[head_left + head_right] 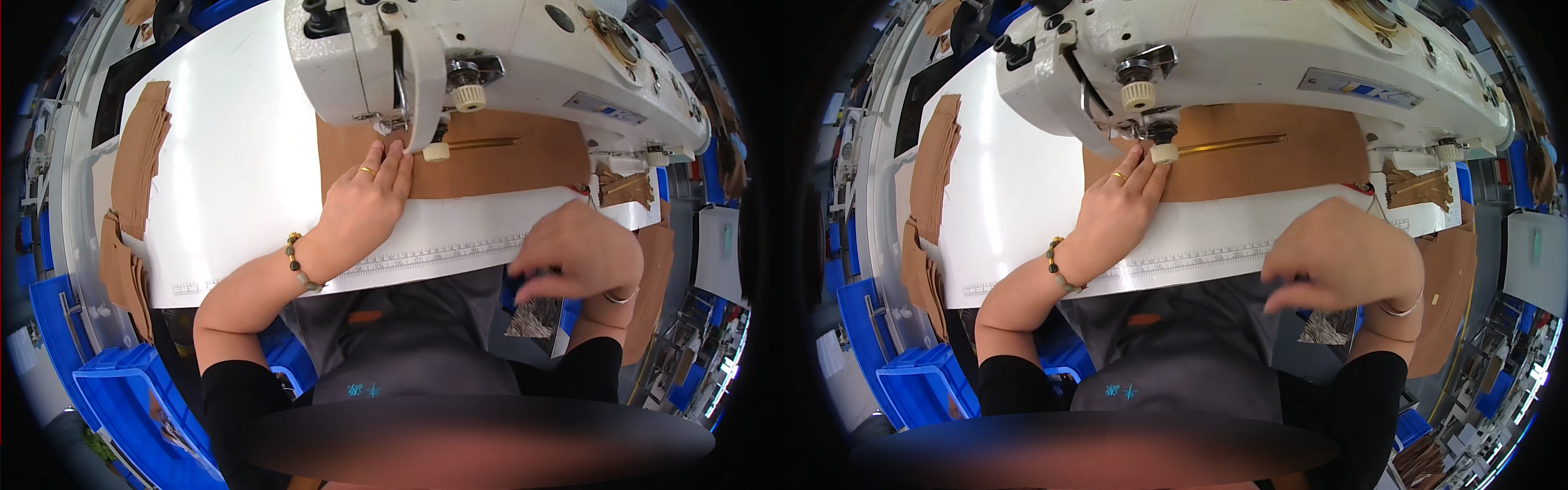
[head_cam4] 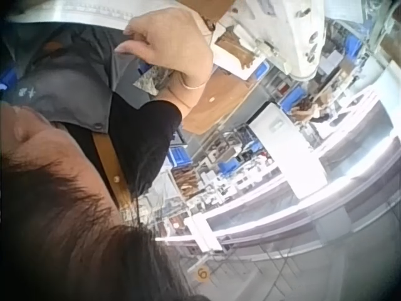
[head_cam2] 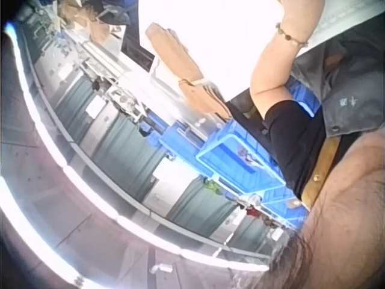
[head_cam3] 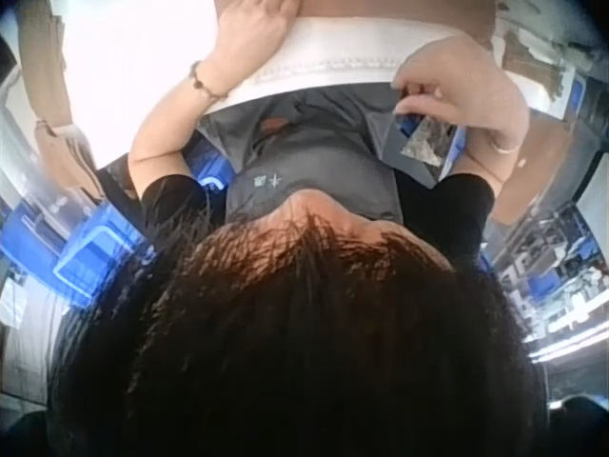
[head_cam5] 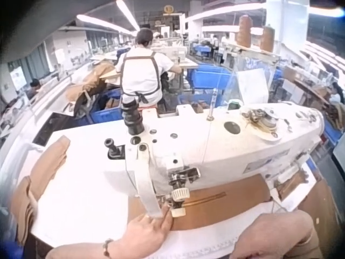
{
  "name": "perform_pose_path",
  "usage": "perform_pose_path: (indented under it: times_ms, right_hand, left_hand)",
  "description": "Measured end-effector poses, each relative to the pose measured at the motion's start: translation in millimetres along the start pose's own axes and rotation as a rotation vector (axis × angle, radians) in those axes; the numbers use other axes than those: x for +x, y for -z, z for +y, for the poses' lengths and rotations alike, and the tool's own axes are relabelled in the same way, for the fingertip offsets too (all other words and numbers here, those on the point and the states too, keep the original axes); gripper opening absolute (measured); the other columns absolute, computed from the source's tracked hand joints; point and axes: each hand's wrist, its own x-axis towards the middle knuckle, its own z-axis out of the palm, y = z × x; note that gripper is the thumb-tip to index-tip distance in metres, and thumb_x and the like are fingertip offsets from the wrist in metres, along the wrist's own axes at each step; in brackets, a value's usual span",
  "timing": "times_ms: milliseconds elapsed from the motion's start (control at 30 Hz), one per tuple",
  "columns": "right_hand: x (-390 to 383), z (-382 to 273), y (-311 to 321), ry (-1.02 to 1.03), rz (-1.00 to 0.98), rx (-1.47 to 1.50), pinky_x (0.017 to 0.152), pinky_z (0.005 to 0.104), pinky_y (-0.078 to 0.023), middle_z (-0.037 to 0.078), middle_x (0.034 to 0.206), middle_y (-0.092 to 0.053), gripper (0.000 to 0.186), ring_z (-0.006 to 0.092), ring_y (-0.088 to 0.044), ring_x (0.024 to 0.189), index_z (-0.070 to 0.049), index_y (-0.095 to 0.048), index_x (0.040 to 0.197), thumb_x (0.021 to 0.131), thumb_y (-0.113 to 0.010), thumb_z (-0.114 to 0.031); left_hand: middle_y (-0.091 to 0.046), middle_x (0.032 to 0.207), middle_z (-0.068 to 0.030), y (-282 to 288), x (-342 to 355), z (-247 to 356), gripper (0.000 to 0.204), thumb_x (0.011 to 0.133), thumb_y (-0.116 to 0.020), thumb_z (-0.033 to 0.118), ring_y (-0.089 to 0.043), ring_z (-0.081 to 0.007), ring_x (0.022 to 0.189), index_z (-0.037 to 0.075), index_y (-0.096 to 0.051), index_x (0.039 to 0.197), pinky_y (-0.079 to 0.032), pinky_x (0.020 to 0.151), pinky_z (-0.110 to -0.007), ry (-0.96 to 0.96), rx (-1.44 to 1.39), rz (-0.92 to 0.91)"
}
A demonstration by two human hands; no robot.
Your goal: Sewing together components of a leather bag using an industrial sewing machine.
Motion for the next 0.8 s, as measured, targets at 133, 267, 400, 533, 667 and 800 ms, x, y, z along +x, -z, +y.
perform_pose_path:
  times_ms: [133,267,400,533,667,800]
  right_hand:
    - [55,-9,-29,0.221,0.279,-0.037,0.077,0.0443,-0.054,0.013,0.097,-0.069,0.045,0.0370,-0.067,0.088,-0.008,-0.070,0.111,0.079,-0.085,-0.035]
    - [98,20,-49,0.075,0.393,-0.170,0.083,0.0463,-0.052,0.018,0.108,-0.064,0.043,0.0381,-0.064,0.096,-0.002,-0.067,0.112,0.081,-0.081,-0.029]
    - [118,40,-45,-0.154,0.225,0.156,0.082,0.0476,-0.052,0.022,0.105,-0.063,0.032,0.0389,-0.064,0.096,0.004,-0.069,0.103,0.085,-0.075,-0.022]
    - [121,44,-47,-0.224,0.167,0.230,0.080,0.0477,-0.052,0.022,0.100,-0.064,0.028,0.0389,-0.065,0.093,0.005,-0.071,0.097,0.089,-0.072,-0.022]
    - [115,44,-64,-0.129,0.302,0.180,0.079,0.0465,-0.051,0.021,0.096,-0.066,0.028,0.0386,-0.064,0.090,0.003,-0.073,0.102,0.088,-0.072,-0.021]
    - [114,40,-82,0.035,0.390,-0.057,0.083,0.0468,-0.051,0.019,0.099,-0.068,0.035,0.0368,-0.063,0.088,-0.001,-0.074,0.113,0.084,-0.076,-0.021]
  left_hand:
    - [-0.074,0.118,-0.0118,18,2,-10,0.040,0.081,-0.072,0.006,-0.072,-0.0309,0.102,0.004,-0.072,0.121,-0.060,0.083,-0.037,0.115,-0.247,-0.031]
    - [-0.074,0.083,-0.0128,27,10,-36,0.016,0.090,-0.072,0.014,-0.071,-0.0295,0.083,0.004,-0.078,0.101,-0.057,0.071,-0.040,0.211,-0.463,-0.070]
    - [-0.067,0.069,-0.0175,23,21,-58,0.016,0.095,-0.070,0.017,-0.065,-0.0359,0.062,0.003,-0.076,0.090,-0.053,0.061,-0.043,0.346,-0.665,-0.125]
    - [-0.068,0.070,-0.0172,21,22,-64,0.017,0.096,-0.069,0.017,-0.065,-0.0352,0.064,0.003,-0.076,0.089,-0.053,0.062,-0.043,0.338,-0.621,-0.165]
    - [-0.070,0.076,-0.0156,17,14,-60,0.012,0.093,-0.071,0.016,-0.068,-0.0325,0.073,0.006,-0.077,0.097,-0.054,0.063,-0.041,0.277,-0.591,-0.114]
    - [-0.072,0.082,-0.0088,18,-2,-47,0.014,0.087,-0.075,0.017,-0.070,-0.0270,0.081,0.010,-0.076,0.099,-0.056,0.065,-0.037,0.169,-0.398,-0.083]
